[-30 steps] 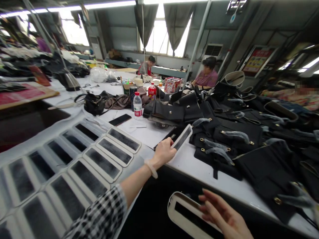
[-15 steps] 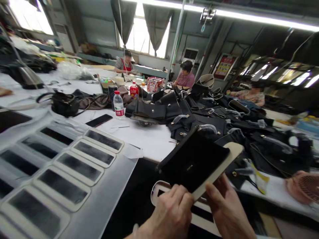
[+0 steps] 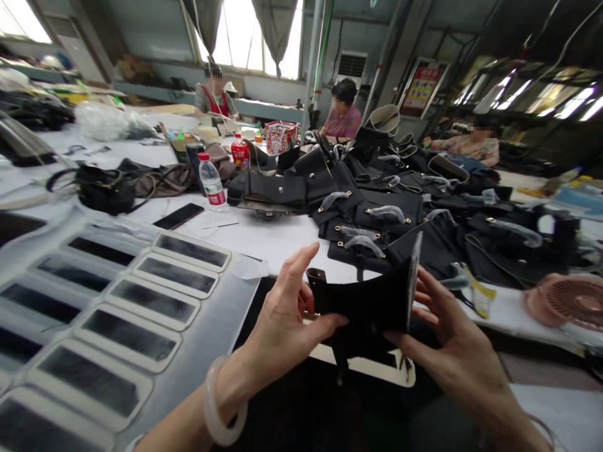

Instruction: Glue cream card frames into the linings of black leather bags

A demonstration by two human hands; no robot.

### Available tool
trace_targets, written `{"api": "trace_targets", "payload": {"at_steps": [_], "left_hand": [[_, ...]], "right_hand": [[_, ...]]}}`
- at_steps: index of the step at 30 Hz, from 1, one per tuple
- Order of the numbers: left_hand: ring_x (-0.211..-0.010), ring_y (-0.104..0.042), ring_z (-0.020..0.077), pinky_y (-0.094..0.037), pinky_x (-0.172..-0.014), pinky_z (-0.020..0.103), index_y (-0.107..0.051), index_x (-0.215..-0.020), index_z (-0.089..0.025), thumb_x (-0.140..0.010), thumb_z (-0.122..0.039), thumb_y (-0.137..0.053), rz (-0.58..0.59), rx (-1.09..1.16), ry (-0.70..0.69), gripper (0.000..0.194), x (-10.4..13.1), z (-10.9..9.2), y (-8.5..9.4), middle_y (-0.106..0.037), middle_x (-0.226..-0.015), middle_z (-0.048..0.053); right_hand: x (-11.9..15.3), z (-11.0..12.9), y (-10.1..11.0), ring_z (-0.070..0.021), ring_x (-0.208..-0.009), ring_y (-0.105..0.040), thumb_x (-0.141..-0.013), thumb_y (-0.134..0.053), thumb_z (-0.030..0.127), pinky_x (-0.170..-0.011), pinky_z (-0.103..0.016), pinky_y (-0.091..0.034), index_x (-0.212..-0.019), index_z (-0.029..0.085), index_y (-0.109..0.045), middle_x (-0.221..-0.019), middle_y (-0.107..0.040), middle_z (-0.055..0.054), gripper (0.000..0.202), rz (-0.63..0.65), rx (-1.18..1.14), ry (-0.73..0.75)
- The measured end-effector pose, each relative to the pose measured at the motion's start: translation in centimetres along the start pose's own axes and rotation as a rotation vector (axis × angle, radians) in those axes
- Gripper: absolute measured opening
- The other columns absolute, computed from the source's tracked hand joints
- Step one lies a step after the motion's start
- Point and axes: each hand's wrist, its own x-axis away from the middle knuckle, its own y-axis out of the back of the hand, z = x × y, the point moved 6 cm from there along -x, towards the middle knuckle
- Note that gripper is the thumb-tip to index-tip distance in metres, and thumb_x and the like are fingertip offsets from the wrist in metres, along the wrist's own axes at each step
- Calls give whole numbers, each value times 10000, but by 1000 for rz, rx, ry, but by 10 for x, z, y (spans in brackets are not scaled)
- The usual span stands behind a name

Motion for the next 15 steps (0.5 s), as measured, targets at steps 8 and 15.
{"api": "trace_targets", "payload": {"at_steps": [8,15], "left_hand": [[-604,-595,79,-487,-569,179,-587,-1104,-238,-786,-193,-731,96,44,170,352,-5,30,-7,-669,-858,-48],[-617,-605,88,-471,-590,189,-568,-1012,-234,-794,-162,-725,75,-9,164,278,2,46,-11,-641,-791,-70]], "right_hand": [[1,-11,-15,-307,-1207,-544,-748,-777,448,-1041,-515,-448,-1486,346,-361,-1405,-522,-62,853,38,118,5],[4,-25,-24,-292,-1231,-523,-771,-771,439,-1073,-503,-419,-1496,348,-334,-1401,-517,-48,852,46,146,39]]}}
